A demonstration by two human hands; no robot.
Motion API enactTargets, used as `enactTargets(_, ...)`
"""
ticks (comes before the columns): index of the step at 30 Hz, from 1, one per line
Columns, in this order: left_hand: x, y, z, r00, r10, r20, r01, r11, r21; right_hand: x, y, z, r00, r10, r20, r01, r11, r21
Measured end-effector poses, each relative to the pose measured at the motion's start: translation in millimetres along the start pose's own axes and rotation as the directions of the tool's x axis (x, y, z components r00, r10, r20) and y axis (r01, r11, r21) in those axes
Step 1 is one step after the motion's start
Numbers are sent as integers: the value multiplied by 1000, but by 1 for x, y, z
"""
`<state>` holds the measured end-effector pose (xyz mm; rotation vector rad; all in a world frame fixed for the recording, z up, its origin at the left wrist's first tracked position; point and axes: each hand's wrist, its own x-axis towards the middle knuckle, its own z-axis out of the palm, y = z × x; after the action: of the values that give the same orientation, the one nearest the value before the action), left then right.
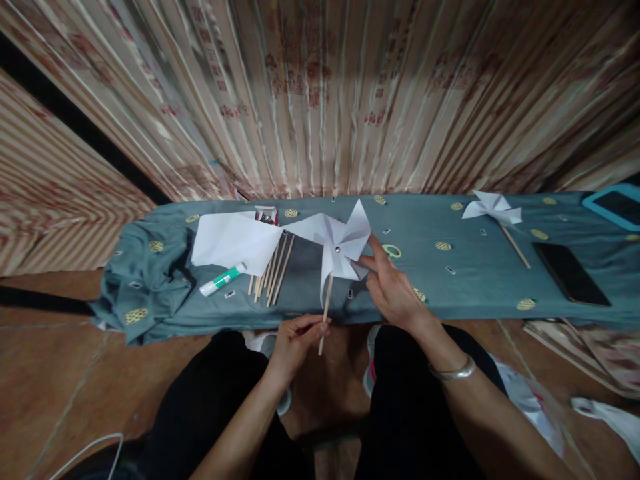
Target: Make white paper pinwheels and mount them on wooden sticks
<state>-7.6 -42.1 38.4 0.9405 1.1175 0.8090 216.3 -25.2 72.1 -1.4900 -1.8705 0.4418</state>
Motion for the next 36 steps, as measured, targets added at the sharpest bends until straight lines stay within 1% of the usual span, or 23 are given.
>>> enactTargets(2, 1, -1, 0, 1000, 3, -16, -3, 1000, -11, -4, -6, 6, 996, 84, -13, -81, 986, 144)
enactTargets(3, 1, -1, 1, 1000, 5, -25, -5, 1000, -14, -5, -9, 10, 992, 126, -13, -119, 966, 228)
enactTargets(6, 2, -1, 1, 999, 11, -47, -12, 1000, -28, -9, -13, 20, 976, 211, 46, -207, 853, 479)
enactTargets(7, 2, -1, 1, 999, 11, -53, -13, 999, -32, -9, -12, 22, 972, 225, 73, -229, 818, 527)
enactTargets(8, 2, 0, 1, 998, 12, -59, -14, 999, -33, -9, -11, 21, 966, 241, 88, -250, 805, 538)
enactTargets(9, 2, 0, 0, 998, 12, -63, -14, 999, -31, -9, -9, 19, 962, 263, 74, -264, 819, 509)
enactTargets(10, 2, 0, 0, 998, 12, -64, -13, 1000, -26, -8, -6, 15, 958, 286, 22, -265, 856, 444)
enactTargets(11, 2, -1, 0, 998, 11, -60, -12, 1000, -18, -6, -4, 9, 953, 295, -63, -256, 901, 350)
enactTargets(12, 2, -1, 0, 999, 9, -51, -9, 1000, -9, -4, -1, 3, 944, 280, -175, -234, 942, 241)
enactTargets(13, 1, -1, 0, 999, 8, -38, -8, 1000, 1, -1, 2, -3, 932, 231, -280, -202, 971, 132)
enactTargets(14, 1, -2, 0, 1000, 8, -23, -8, 1000, 15, 2, 4, -9, 924, 158, -348, -158, 987, 30)
enactTargets(15, 1, -2, -1, 1000, 9, -9, -9, 1000, 30, 5, 7, -13, 923, 79, -376, -108, 992, -57)
enactTargets(17, 0, -2, -1, 1000, 9, 19, -10, 998, 55, 12, 11, -17, 946, -44, -322, -12, 986, -168)
enactTargets(18, 0, -1, -1, 1000, 6, 29, -8, 998, 60, 15, 13, -18, 959, -76, -273, 23, 981, -194)
enactTargets(20, -1, 0, -1, 999, -3, 45, 1, 998, 60, 18, 17, -16, 978, -98, -185, 57, 975, -213)
enactTargets(24, -2, 2, -2, 999, -4, 38, 1, 998, 59, 15, 21, -12, 990, -85, -108, 63, 979, -192)
enactTargets(27, -1, 2, -1, 1000, 0, 18, -1, 998, 57, 7, 16, -8, 996, -47, -75, 38, 993, -112)
enactTargets(32, 1, 2, 0, 999, -4, -39, 4, 1000, 12, -6, -10, 11, 999, 33, -17, -32, 999, 23)
enactTargets(34, 2, 2, 0, 998, -10, -56, 9, 1000, -16, -10, -20, 18, 1000, 24, -1, -24, 999, 31)
enactTargets(36, 2, 2, 0, 998, -9, -62, 7, 1000, -24, -12, -25, 19, 999, 39, -26, -38, 999, 23)
